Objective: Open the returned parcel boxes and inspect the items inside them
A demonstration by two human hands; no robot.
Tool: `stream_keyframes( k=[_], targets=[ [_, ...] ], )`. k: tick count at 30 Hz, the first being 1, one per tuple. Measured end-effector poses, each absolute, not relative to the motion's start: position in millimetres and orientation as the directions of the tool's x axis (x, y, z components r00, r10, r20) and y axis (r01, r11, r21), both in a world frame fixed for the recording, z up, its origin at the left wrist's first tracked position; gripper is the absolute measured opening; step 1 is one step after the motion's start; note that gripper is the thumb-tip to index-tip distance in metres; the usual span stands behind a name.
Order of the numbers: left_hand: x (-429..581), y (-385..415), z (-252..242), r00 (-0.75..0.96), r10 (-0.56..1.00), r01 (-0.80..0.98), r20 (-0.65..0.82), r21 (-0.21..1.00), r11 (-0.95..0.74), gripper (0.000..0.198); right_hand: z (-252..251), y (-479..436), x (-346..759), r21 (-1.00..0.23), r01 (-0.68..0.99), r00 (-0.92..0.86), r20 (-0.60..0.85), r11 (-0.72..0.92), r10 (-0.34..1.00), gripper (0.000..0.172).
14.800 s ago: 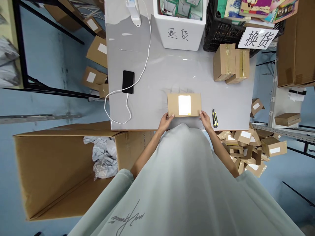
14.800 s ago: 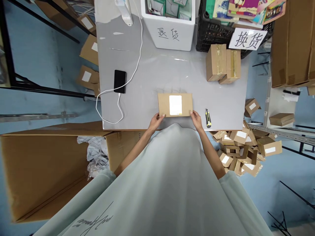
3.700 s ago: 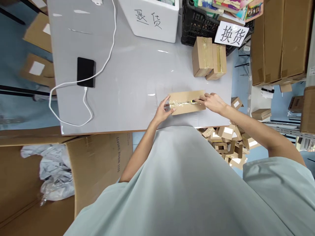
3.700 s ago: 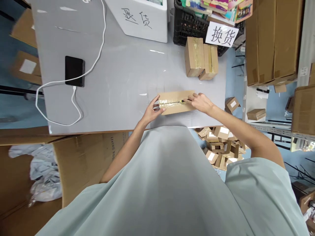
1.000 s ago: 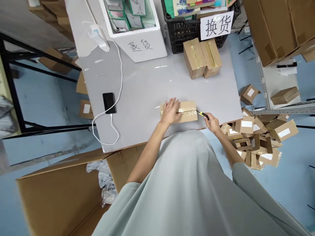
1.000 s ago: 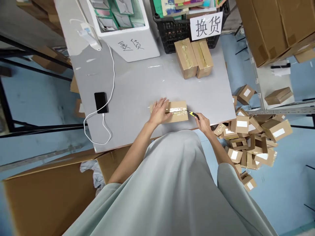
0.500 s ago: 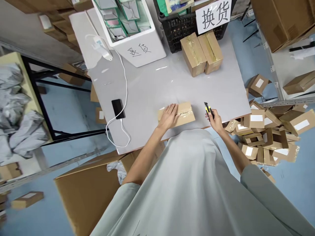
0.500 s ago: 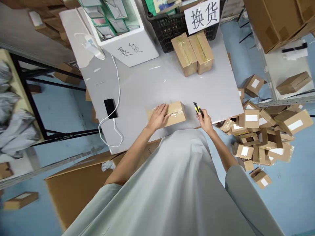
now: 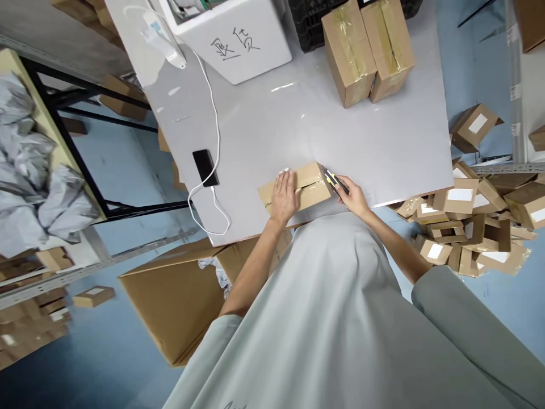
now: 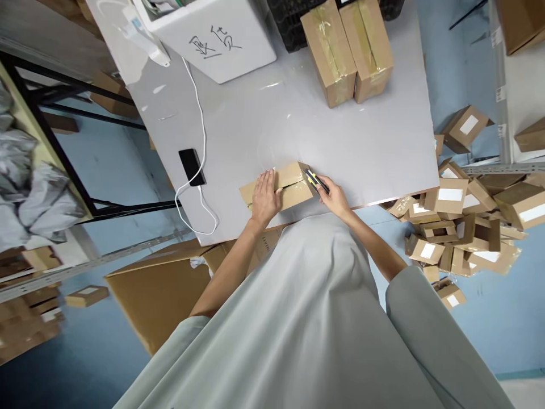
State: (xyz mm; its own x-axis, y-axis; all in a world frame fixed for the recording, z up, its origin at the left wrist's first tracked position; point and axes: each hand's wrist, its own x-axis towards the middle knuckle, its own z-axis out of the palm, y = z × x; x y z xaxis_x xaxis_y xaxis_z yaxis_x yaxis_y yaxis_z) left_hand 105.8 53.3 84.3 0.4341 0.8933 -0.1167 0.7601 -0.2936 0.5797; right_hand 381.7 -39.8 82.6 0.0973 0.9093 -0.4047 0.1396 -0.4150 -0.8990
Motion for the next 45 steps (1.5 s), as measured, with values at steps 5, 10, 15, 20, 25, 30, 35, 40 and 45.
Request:
stream_keyframes(
  k=[5, 10, 15, 20, 25, 30, 35, 40, 45],
  targets=[
    [104.5, 52.1, 84.7, 0.438, 0.892, 0.773, -0.114, 0.554, -0.310, 0.096, 79.9, -39.6, 384.3, -0.893, 0.131, 0.079, -0.423, -0.430, 0.903, 0.065],
    [104.0, 52.0, 85.6, 0.436, 0.892, 0.769, -0.119, 0.565, -0.300, 0.094, 82.5, -35.9, 387.6, -0.895, 0.144, 0.047, -0.419, -0.421, 0.907, 0.065],
    [104.0, 52.1, 85.3, 0.437, 0.888, 0.764, -0.146, 0.580, -0.281, 0.093, 88.9, -22.8, 403.3, -0.893, 0.220, -0.020, -0.407, -0.393, 0.913, 0.060],
    [105.5, 49.1, 85.2, 0.427, 0.894, 0.756, -0.137, 0.597, -0.270, 0.090, 94.7, -12.3, 434.0, -0.898, 0.219, -0.208, -0.425, -0.382, 0.881, 0.054],
    [108.8, 47.1, 87.0, 0.436, 0.890, 0.752, -0.133, 0.598, -0.279, 0.091, 102.1, -27.7, 449.7, -0.875, 0.307, -0.309, -0.464, -0.374, 0.830, 0.050],
    [110.5, 48.9, 91.2, 0.448, 0.881, 0.741, -0.154, 0.615, -0.270, 0.093, 108.0, -57.0, 451.9, -0.838, 0.358, -0.263, -0.514, -0.412, 0.816, 0.049],
    [128.3, 49.8, 101.3, 0.359, 0.920, 0.757, -0.157, 0.625, -0.189, 0.083, 105.3, -69.5, 467.8, -0.861, 0.339, -0.095, -0.432, -0.378, 0.897, 0.055],
    [158.9, 62.1, 120.7, -0.050, 0.987, 0.854, -0.153, 0.506, 0.122, 0.066, 95.5, -71.2, 462.9, -0.850, 0.304, 0.141, -0.406, -0.430, 0.903, 0.060],
    [163.8, 78.4, 139.7, -0.115, 0.949, 0.881, -0.295, 0.411, 0.235, 0.069, 83.2, -43.6, 401.9, -0.891, 0.010, 0.095, -0.450, -0.453, 0.888, 0.066]
  ],
)
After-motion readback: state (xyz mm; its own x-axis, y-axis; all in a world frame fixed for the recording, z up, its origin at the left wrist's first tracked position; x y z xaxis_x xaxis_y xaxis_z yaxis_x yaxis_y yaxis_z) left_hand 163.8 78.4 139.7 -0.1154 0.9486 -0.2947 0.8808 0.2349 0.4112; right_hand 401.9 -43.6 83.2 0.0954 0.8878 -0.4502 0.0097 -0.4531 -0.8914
